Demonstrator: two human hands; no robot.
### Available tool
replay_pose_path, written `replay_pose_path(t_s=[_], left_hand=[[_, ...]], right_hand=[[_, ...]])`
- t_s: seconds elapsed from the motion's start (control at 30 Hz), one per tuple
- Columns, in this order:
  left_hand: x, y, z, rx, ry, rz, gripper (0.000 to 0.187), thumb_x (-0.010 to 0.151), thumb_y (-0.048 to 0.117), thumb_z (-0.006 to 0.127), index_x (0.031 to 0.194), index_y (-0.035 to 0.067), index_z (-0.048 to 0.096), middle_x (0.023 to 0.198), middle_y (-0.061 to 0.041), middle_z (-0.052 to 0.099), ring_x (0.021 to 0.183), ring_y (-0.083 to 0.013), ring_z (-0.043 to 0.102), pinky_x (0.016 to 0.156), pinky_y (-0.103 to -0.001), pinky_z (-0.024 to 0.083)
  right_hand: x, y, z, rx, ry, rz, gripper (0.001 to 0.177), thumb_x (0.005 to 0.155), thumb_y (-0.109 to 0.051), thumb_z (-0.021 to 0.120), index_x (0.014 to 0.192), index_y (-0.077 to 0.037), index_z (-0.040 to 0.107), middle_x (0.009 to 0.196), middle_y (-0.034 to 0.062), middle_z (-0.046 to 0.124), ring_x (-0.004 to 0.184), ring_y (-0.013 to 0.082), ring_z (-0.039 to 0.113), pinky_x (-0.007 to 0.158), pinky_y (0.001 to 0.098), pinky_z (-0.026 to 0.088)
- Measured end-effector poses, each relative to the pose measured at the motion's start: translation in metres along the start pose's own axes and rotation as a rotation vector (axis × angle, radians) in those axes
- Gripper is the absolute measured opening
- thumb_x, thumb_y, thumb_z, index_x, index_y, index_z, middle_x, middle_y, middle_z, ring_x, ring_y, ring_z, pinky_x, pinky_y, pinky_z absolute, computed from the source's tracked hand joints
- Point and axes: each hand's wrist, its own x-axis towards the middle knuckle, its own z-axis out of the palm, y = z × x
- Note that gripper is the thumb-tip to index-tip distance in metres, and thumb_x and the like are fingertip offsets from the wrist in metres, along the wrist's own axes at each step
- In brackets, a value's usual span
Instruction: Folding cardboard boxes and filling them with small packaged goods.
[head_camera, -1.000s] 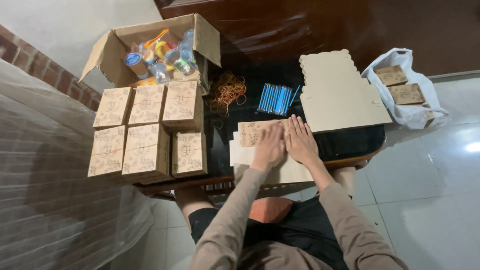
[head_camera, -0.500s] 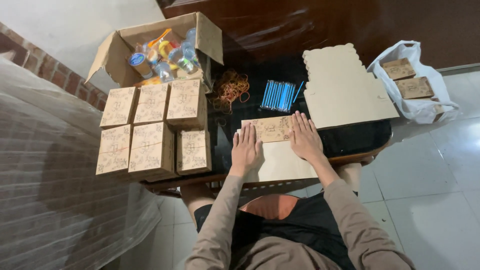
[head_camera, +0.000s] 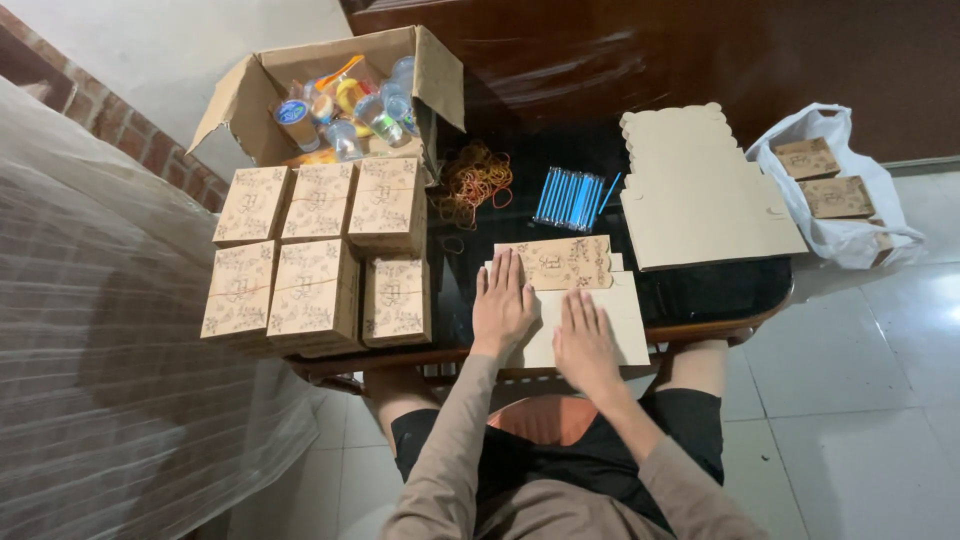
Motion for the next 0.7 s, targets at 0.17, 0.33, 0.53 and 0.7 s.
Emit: replay_pose_path(t_s=[0.17,0.33,0.53,0.7], left_hand=[[-0.001,-0.006,0.007,-0.169,0.130,-0.070,0.078,0.089,0.026,0.043,0.159,0.001,0.018,0.165,-0.024,0.026,0.155,-0.0350,0.024,0.128,-0.048,0.017],[-0.004,-0.007,-0.005,-0.274,0.200,-0.138,0.091,0.083,0.020,0.054,0.159,-0.004,0.011,0.163,-0.023,0.033,0.153,-0.0303,0.031,0.127,-0.043,0.017],[-0.002,-0.013,-0.005,-0.432,0.239,-0.173,0.102,0.079,0.018,0.056,0.162,-0.003,0.000,0.157,-0.020,0.045,0.147,-0.0243,0.043,0.125,-0.041,0.024],[-0.005,-0.010,-0.015,-0.387,0.177,-0.160,0.098,0.080,0.018,0.054,0.161,-0.006,0.005,0.159,-0.021,0.042,0.150,-0.0260,0.037,0.124,-0.043,0.024]], right_hand=[[0.006,0.013,0.032,-0.052,0.076,-0.068,0.060,0.105,-0.031,0.033,0.159,-0.006,0.030,0.168,0.0168,0.025,0.156,0.0327,0.022,0.126,0.0484,0.017],[0.031,0.022,0.023,-0.008,0.121,-0.103,0.063,0.102,-0.037,0.042,0.157,-0.005,0.037,0.164,0.0167,0.035,0.152,0.0312,0.032,0.123,0.0473,0.024],[0.089,0.046,0.021,-0.018,0.109,-0.086,0.064,0.100,-0.042,0.044,0.155,-0.008,0.040,0.157,0.0179,0.044,0.145,0.0345,0.042,0.115,0.0525,0.035],[0.107,0.038,-0.017,-0.011,0.179,-0.178,0.068,0.098,-0.030,0.049,0.161,-0.009,0.032,0.164,0.0190,0.035,0.150,0.0349,0.034,0.117,0.0526,0.032]])
